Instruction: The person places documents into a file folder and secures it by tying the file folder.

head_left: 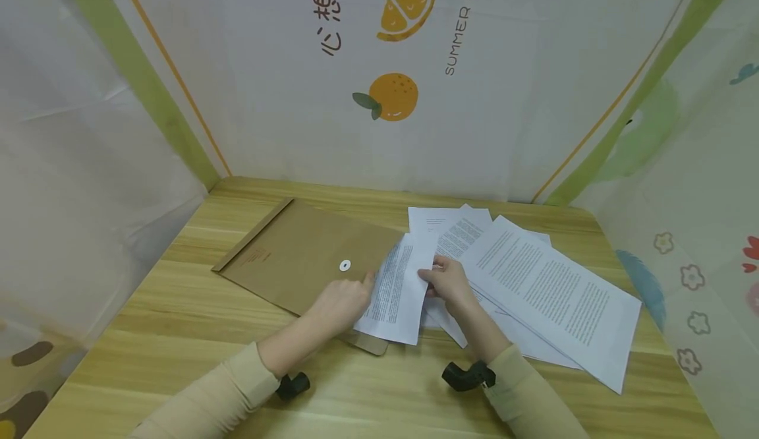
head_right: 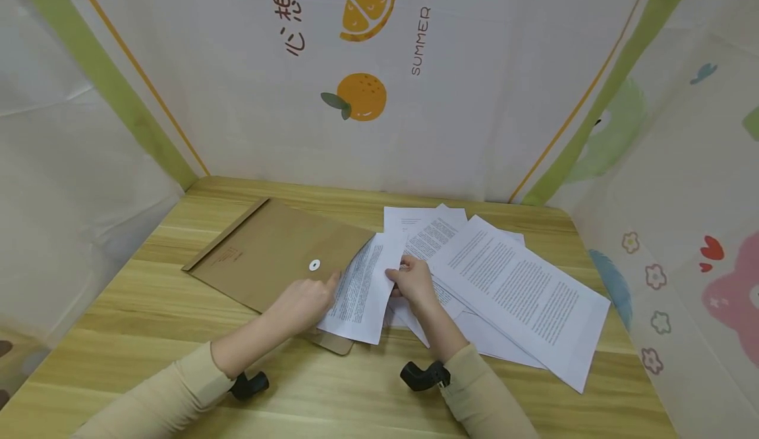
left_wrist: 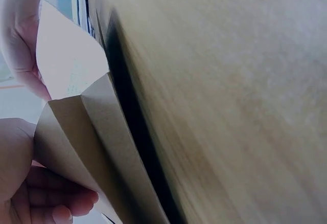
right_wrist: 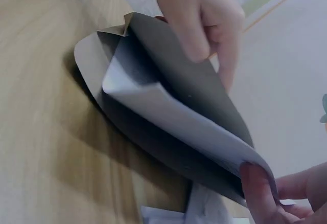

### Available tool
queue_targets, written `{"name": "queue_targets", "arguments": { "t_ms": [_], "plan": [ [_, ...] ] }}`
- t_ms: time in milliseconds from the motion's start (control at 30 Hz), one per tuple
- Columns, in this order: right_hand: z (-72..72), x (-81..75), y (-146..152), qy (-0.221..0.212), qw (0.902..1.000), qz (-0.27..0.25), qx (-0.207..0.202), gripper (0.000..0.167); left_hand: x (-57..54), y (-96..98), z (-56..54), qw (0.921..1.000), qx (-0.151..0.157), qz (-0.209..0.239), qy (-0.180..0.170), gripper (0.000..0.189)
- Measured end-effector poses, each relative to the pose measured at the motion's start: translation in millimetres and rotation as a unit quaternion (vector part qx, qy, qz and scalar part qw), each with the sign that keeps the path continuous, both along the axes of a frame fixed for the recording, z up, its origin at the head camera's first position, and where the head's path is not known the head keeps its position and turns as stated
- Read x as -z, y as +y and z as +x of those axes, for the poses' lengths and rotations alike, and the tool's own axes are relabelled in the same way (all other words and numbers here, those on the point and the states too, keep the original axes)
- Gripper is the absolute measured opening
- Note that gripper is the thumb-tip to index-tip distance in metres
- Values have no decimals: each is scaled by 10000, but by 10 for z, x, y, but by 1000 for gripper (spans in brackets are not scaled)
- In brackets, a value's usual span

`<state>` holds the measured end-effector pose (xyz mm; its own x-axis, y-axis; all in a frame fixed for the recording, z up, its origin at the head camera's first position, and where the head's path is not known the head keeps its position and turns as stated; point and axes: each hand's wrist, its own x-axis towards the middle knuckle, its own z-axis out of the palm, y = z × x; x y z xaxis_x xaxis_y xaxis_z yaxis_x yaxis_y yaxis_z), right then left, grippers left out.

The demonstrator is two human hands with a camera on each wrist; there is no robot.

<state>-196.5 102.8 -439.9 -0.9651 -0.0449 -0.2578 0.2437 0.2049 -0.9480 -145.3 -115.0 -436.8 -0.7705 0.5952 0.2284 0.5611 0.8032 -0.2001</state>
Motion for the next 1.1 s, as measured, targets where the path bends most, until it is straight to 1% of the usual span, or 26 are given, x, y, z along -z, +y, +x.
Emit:
{"name": "queue_targets", "arguments": {
  "t_ms": [133,233,300,433,533,600,733,833,967,1100],
  "plan": [
    [-5,62,-47,50,9998,-63,164,36,0,-2,0,10000,23,-9,51,36],
    [-30,119,-64,-34,9997,1,229,38,4,-3,-10,10000,42,23,58,35],
    [-44,154,-62,-152,9997,-2,177,40,1,-5,-11,10000,40,50,23,35],
    [-39,211,-56,-416,9991,-47,-59,40,-4,-6,-6,10000,-16,64,-21,37],
    [-10,238,-79,-468,9987,-119,-151,39,-4,1,-3,10000,-54,66,-11,37],
    [3,252,-107,-429,9989,-183,-97,41,2,8,-8,9999,-45,111,-23,37],
    [-2,267,-168,-251,9996,-150,68,42,13,22,-13,9998,-4,193,-49,36],
    [-17,263,-221,-222,9996,-151,121,39,14,31,-11,9998,-8,180,-62,38],
    [-11,249,-318,-343,9990,-294,-72,34,15,55,-3,9998,-14,166,-91,38],
    [-6,263,-413,-365,9970,-598,-319,32,-1,102,3,9996,174,156,-127,37]
  ]
}}
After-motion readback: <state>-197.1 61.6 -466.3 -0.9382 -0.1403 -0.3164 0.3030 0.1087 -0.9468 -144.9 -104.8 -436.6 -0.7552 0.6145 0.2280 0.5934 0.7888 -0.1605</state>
